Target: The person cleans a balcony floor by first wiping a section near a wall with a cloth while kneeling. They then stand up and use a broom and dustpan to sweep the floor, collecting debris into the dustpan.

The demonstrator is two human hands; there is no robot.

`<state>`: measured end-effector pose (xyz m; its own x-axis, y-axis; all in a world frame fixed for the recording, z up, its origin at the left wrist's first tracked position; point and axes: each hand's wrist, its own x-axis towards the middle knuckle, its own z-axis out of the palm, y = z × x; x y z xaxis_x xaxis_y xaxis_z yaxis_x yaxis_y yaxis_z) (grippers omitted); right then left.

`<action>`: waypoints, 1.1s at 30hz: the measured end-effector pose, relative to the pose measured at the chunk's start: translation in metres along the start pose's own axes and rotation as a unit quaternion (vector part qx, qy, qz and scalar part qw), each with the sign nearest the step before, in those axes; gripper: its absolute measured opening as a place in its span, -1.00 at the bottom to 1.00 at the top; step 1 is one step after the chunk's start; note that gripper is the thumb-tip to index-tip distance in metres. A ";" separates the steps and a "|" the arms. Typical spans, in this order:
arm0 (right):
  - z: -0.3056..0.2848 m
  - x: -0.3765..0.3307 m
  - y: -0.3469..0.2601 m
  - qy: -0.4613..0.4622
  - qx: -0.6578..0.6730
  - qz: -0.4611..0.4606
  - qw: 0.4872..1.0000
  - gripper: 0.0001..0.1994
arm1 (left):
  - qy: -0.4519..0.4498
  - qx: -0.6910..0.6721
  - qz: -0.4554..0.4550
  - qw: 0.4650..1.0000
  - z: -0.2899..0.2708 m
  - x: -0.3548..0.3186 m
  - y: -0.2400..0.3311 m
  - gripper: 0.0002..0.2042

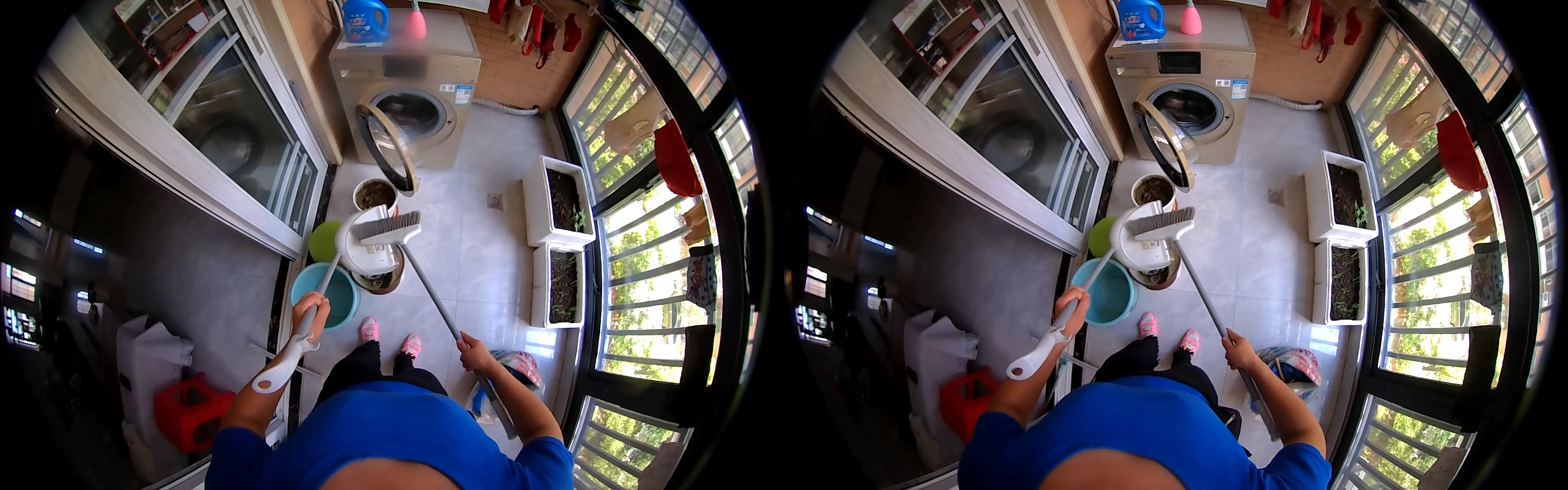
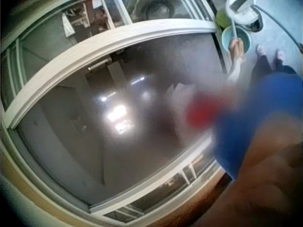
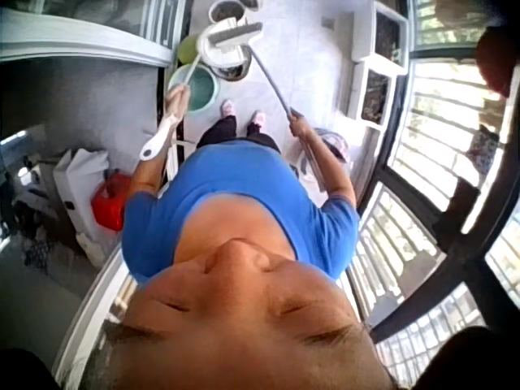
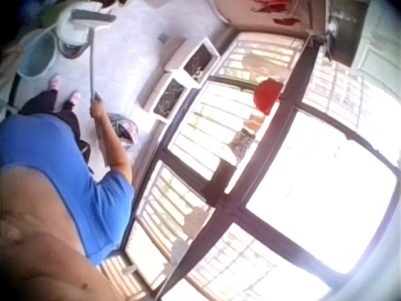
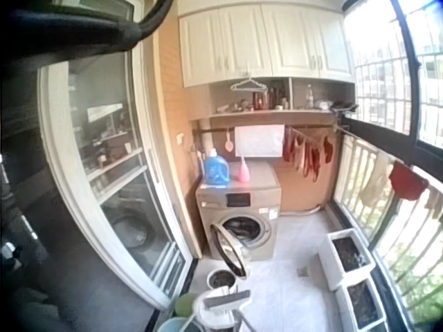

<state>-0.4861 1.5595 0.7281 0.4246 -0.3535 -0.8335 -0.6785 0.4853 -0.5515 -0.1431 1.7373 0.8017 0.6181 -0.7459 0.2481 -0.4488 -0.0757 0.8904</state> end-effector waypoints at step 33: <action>0.021 -0.013 0.007 0.065 -0.184 -0.048 0.980 -0.53 | -0.220 0.048 0.074 0.971 0.028 0.029 0.014 -0.78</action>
<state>-0.4841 1.5841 0.7345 0.4335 -0.4936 -0.7540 -0.8197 0.1316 -0.5574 -0.1499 1.6960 0.8107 0.2159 -0.9625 0.1645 -0.5831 0.0080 0.8123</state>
